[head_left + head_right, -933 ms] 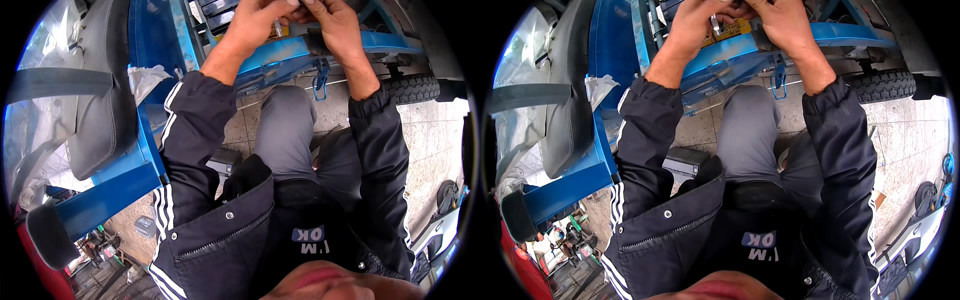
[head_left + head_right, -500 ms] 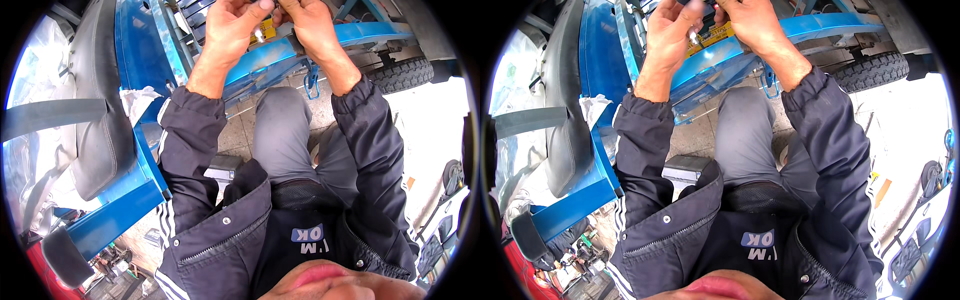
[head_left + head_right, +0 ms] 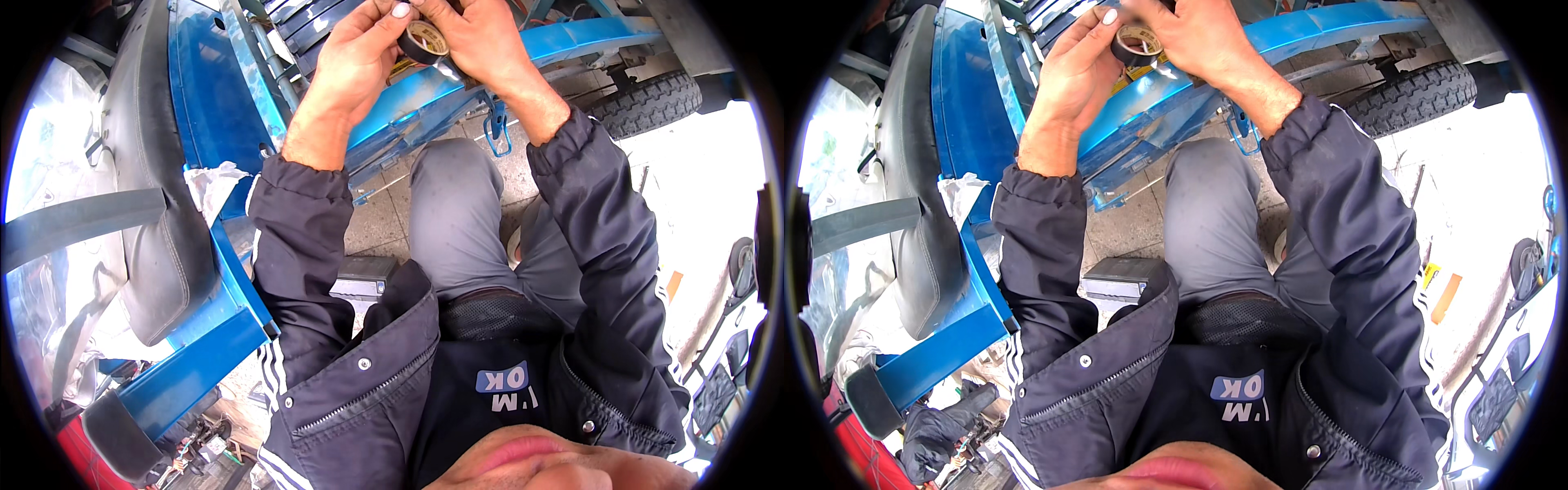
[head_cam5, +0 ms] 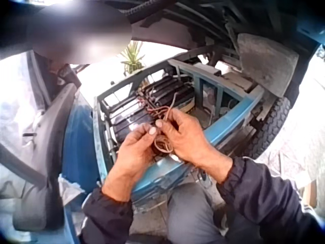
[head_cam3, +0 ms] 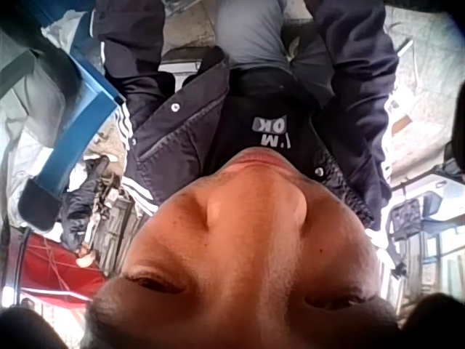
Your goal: The person sits on the floor and repairs the electrical wiring of a blue electric vehicle. They use pliers to strip wire insulation, twist the exposed ends together, and wrap the connections with black electrical tape. The person also uses a yellow multimeter to test the circuit.
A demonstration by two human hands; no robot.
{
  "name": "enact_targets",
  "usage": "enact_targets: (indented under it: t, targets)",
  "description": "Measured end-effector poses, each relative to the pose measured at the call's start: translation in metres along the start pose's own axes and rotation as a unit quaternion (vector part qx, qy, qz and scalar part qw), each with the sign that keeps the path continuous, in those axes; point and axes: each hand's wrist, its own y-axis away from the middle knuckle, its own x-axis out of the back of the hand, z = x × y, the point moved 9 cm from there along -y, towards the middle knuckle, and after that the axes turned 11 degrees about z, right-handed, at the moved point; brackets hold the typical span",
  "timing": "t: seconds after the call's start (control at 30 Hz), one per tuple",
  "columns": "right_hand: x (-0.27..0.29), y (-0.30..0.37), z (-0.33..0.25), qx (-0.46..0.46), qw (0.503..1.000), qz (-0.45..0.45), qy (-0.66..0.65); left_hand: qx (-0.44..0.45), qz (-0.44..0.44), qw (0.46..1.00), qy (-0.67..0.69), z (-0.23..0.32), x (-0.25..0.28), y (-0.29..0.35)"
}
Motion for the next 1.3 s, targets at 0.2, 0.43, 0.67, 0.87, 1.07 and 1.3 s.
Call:
enact_targets:
  t: [0.2,0.43,0.67,0.87,1.07,1.3]
  targets:
    - [0.007,-0.008,-0.004,0.004,1.000,-0.003,-0.028,-0.023,-0.021,0.995,-0.097,0.002,-0.010,-0.001]
    - [0.007,-0.008,0.003,-0.036,0.998,-0.020,-0.057,-0.200,0.025,0.918,-0.340,0.020,-0.001,0.004]
    - [-0.004,-0.002,0.004,-0.061,0.992,-0.050,-0.093,-0.245,0.037,0.920,-0.305,0.025,-0.014,0.007]
    - [-0.003,0.002,-0.008,-0.039,0.994,-0.077,-0.072,-0.213,0.077,0.934,-0.278,0.022,0.007,0.003]
    - [-0.003,-0.005,-0.014,0.006,0.980,-0.139,-0.145,-0.204,0.086,0.938,-0.265,0.021,0.020,-0.006]
    - [0.005,0.003,-0.049,0.115,0.980,-0.144,0.074,-0.251,0.118,0.892,-0.358,0.029,0.018,0.004]
